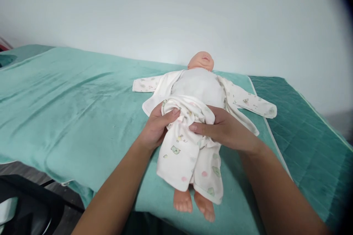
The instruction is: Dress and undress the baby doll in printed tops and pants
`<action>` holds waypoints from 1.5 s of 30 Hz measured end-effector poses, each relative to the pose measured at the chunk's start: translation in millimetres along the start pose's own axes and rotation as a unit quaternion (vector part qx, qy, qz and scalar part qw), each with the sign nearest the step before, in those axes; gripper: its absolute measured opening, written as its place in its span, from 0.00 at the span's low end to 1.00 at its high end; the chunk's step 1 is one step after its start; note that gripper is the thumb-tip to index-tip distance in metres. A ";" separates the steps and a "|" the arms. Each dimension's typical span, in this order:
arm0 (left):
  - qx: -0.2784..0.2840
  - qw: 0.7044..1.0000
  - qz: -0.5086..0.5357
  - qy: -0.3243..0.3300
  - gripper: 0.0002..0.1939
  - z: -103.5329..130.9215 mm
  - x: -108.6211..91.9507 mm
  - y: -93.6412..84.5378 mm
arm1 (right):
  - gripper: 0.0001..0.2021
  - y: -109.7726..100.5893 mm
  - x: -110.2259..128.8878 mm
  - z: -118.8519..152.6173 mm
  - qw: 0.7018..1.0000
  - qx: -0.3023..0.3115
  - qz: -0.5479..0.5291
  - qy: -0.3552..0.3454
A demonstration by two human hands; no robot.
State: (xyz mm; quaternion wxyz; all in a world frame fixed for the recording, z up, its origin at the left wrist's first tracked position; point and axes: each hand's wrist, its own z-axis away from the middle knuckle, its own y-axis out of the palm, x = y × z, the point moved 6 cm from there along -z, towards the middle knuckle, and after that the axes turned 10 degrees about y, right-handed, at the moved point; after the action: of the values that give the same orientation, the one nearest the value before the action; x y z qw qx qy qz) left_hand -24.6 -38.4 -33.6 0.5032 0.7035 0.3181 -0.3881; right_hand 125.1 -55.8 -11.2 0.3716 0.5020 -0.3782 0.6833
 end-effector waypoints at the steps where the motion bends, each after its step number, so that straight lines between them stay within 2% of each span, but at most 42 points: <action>1: -0.007 1.000 0.004 0.002 0.19 2.0 -2.4 1.8 | 0.16 -0.5 -0.8 0.2 1.000 0.000 -0.002 -0.001; 5: -0.015 0.999 0.026 0.014 0.21 13.0 -8.5 9.5 | 0.18 -2.7 -3.3 0.6 1.000 0.011 -0.006 -0.010; 8: -0.003 1.000 0.023 0.017 0.23 26.7 -9.0 11.4 | 0.17 -4.5 -2.6 3.9 0.998 0.053 0.027 -0.005; 13: 0.018 0.999 -0.030 -0.002 0.21 54.9 -13.3 11.8 | 0.21 0.4 18.4 26.2 0.976 0.139 0.168 -0.011; 17: 0.019 0.995 -0.096 -0.035 0.16 69.3 -22.7 24.6 | 0.23 14.9 36.5 47.3 0.947 0.187 0.261 -0.004; 19: 0.013 0.993 -0.113 -0.043 0.15 74.0 -26.3 33.9 | 0.20 18.0 37.0 50.1 0.941 0.172 0.291 0.004; 23: -0.029 0.994 -0.078 -0.069 0.17 88.1 -25.8 47.3 | 0.11 17.0 26.6 44.2 0.948 0.081 0.307 -0.010; 27: -0.082 0.989 -0.029 -0.118 0.20 112.9 -23.9 53.5 | 0.09 17.8 16.4 42.0 0.961 0.007 0.275 -0.036; 30: -0.115 0.985 0.017 -0.128 0.18 132.5 -28.5 57.7 | 0.07 18.5 10.5 41.5 0.956 -0.032 0.290 -0.026; 37: -0.212 0.965 0.078 -0.133 0.19 171.8 -26.8 64.5 | 0.06 22.1 6.0 32.5 0.927 -0.060 0.371 -0.018; 42: -0.278 0.948 0.083 -0.132 0.20 197.1 -8.2 66.5 | 0.07 27.7 3.8 32.4 0.901 -0.059 0.428 -0.040; 45: -0.314 0.939 0.067 -0.122 0.22 213.1 6.4 55.7 | 0.07 31.1 1.3 32.1 0.881 -0.043 0.467 -0.063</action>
State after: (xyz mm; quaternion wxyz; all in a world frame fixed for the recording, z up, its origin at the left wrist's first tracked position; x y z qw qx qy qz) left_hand -23.0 -257.8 -54.4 0.7586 0.4765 0.3117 -0.3168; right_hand 110.2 -97.9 -7.7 0.0060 0.2926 -0.6202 0.7278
